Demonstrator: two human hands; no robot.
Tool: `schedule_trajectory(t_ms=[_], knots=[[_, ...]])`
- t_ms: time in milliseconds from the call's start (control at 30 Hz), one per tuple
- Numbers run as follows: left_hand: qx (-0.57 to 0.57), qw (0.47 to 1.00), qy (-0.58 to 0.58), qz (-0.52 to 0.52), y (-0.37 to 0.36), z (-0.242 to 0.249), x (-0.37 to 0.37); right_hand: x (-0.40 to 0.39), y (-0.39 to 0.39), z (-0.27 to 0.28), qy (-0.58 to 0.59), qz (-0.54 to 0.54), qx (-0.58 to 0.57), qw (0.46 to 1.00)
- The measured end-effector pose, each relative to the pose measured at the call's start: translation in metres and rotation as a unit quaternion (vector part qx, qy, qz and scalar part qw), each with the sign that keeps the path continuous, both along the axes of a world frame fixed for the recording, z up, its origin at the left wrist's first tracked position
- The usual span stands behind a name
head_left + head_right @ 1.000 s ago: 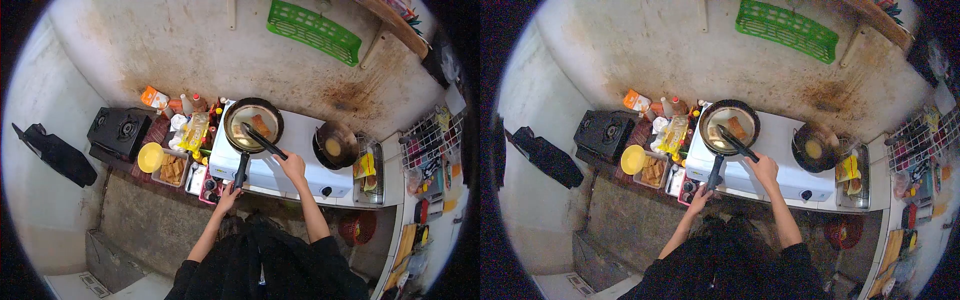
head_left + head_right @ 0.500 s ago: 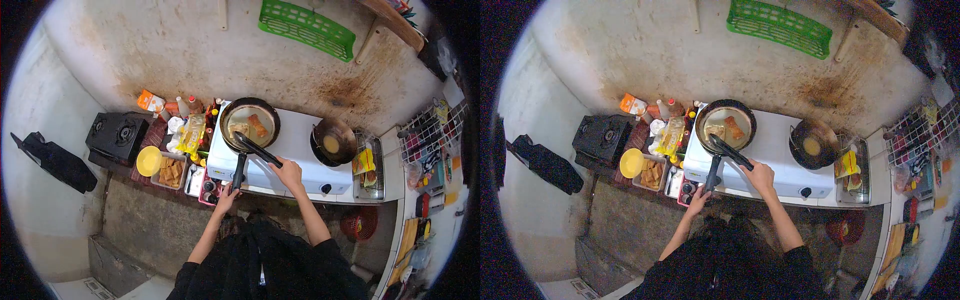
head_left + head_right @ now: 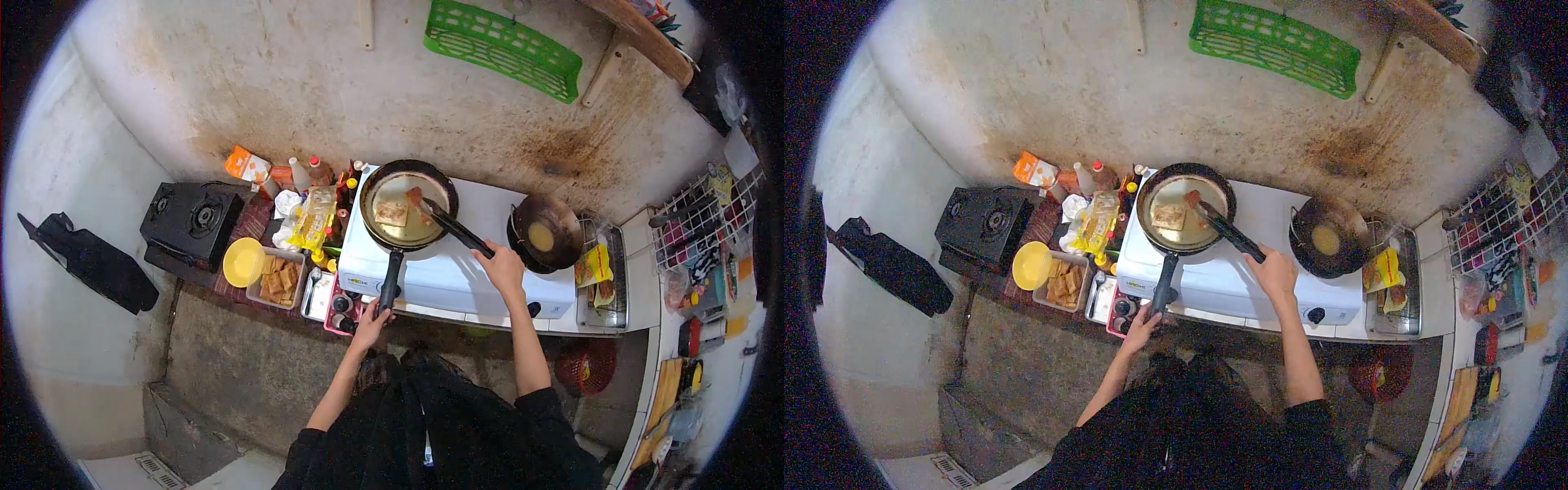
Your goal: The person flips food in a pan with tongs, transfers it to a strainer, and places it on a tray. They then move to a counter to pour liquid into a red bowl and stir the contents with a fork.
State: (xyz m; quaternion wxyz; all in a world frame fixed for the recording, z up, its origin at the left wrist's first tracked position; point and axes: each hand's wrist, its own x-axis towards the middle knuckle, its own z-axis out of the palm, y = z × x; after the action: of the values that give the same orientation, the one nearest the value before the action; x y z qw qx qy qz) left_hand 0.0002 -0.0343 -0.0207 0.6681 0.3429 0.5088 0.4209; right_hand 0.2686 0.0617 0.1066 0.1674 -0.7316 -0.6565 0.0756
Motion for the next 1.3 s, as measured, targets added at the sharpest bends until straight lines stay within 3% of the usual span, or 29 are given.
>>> schedule_trajectory(t_ms=[267,567,867,1233,1300], knots=[[0.011,1.000,-0.002,-0.002,0.000,0.000,0.000,0.000,-0.005,0.025,-0.004,0.002,-0.050,0.999],[0.003,1.000,-0.005,0.001,-0.002,-0.003,-0.001,0.015,-0.008,0.017,-0.053,0.049,0.011,0.997],[0.013,1.000,0.010,-0.016,0.001,-0.008,-0.001,0.011,-0.002,0.037,-0.120,0.068,-0.028,0.990],[0.045,0.999,-0.001,-0.005,0.003,-0.009,0.000,0.013,0.001,0.040,-0.119,0.088,-0.039,0.988],[0.043,0.998,0.049,-0.019,0.007,-0.010,-0.001,0.012,0.001,0.041,-0.119,0.090,-0.039,0.988]])
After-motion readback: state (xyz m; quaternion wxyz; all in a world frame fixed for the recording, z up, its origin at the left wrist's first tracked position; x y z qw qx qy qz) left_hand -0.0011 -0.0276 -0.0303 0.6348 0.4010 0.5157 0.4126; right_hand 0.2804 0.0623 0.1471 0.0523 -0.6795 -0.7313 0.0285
